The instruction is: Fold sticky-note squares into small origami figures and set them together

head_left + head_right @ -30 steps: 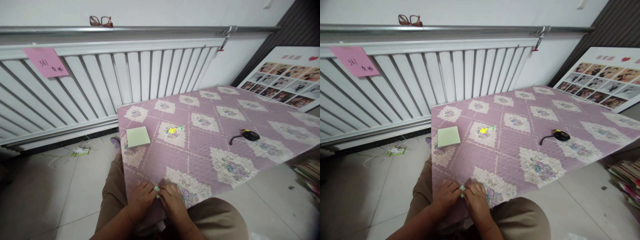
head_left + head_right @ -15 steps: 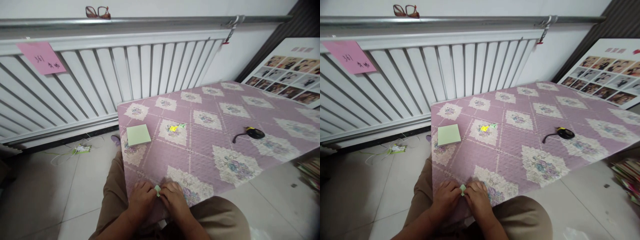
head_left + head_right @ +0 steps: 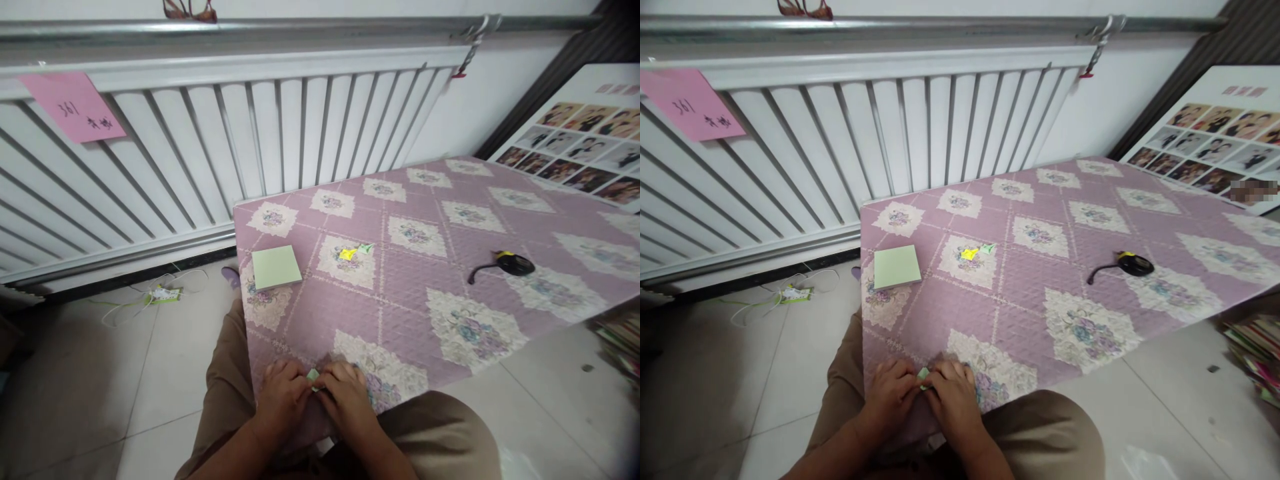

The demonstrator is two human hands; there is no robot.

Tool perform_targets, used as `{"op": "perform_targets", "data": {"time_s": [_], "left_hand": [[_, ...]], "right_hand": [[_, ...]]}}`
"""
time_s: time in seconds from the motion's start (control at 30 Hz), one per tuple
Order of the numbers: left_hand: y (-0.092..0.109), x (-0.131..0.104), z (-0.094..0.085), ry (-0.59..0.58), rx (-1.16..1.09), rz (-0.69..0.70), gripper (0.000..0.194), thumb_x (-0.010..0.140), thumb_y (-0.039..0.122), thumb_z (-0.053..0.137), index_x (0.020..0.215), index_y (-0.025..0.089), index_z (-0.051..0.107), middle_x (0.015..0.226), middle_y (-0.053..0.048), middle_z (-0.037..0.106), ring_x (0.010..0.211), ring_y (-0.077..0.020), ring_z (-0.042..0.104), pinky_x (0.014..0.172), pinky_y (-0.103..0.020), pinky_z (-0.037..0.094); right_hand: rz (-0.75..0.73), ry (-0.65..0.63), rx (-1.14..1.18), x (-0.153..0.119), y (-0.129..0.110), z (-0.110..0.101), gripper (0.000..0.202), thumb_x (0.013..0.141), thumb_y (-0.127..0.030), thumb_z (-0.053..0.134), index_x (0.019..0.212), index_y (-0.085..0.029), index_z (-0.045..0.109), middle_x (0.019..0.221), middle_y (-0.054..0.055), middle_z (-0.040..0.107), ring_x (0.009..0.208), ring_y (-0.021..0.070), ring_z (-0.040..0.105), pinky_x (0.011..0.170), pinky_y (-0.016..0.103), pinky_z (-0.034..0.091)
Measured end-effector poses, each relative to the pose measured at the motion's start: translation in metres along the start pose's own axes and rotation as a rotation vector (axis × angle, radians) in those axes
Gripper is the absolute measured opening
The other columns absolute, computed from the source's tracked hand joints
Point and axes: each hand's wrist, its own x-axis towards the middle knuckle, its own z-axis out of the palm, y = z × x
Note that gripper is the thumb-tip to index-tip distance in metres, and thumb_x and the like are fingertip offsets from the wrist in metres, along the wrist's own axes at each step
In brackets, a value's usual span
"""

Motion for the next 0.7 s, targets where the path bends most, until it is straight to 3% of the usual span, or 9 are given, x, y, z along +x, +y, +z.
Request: {"op": "perform_targets", "data": {"time_s": [0.2, 0.43, 0.7], "left_hand": [[-0.001, 0.001, 0.0, -0.003, -0.014, -0.013, 0.014, 0.086, 0.018, 0.056, 0.079, 0.025, 0.066, 0.082, -0.001, 0.062, 0.084, -0.0197, 0.053, 0.079, -0.036, 0.037], [0.003, 0.004, -0.003, -0.044, 0.032, -0.115, 0.012, 0.083, 0.017, 0.058, 0.072, 0.02, 0.061, 0.082, -0.001, 0.06, 0.085, -0.0207, 0.052, 0.078, -0.036, 0.037], [0.004, 0.008, -0.005, -0.089, 0.069, -0.125, 0.013, 0.084, 0.018, 0.055, 0.071, 0.02, 0.059, 0.083, -0.001, 0.06, 0.084, -0.0204, 0.053, 0.077, -0.036, 0.037]], "right_hand": [[0.043, 0.026, -0.071, 0.003, 0.001, 0.012, 0.01, 0.084, -0.02, 0.06, 0.08, -0.028, 0.063, 0.087, -0.001, 0.063, 0.089, 0.0197, 0.053, 0.082, 0.037, 0.032], [0.08, -0.004, -0.046, 0.005, 0.002, 0.006, 0.009, 0.084, -0.022, 0.061, 0.077, -0.028, 0.062, 0.084, -0.003, 0.063, 0.088, 0.0192, 0.054, 0.079, 0.035, 0.033], [0.048, 0.008, -0.025, 0.003, 0.013, 0.006, 0.007, 0.085, -0.024, 0.061, 0.078, -0.028, 0.062, 0.084, -0.002, 0.061, 0.085, 0.0192, 0.053, 0.077, 0.035, 0.035]]}}
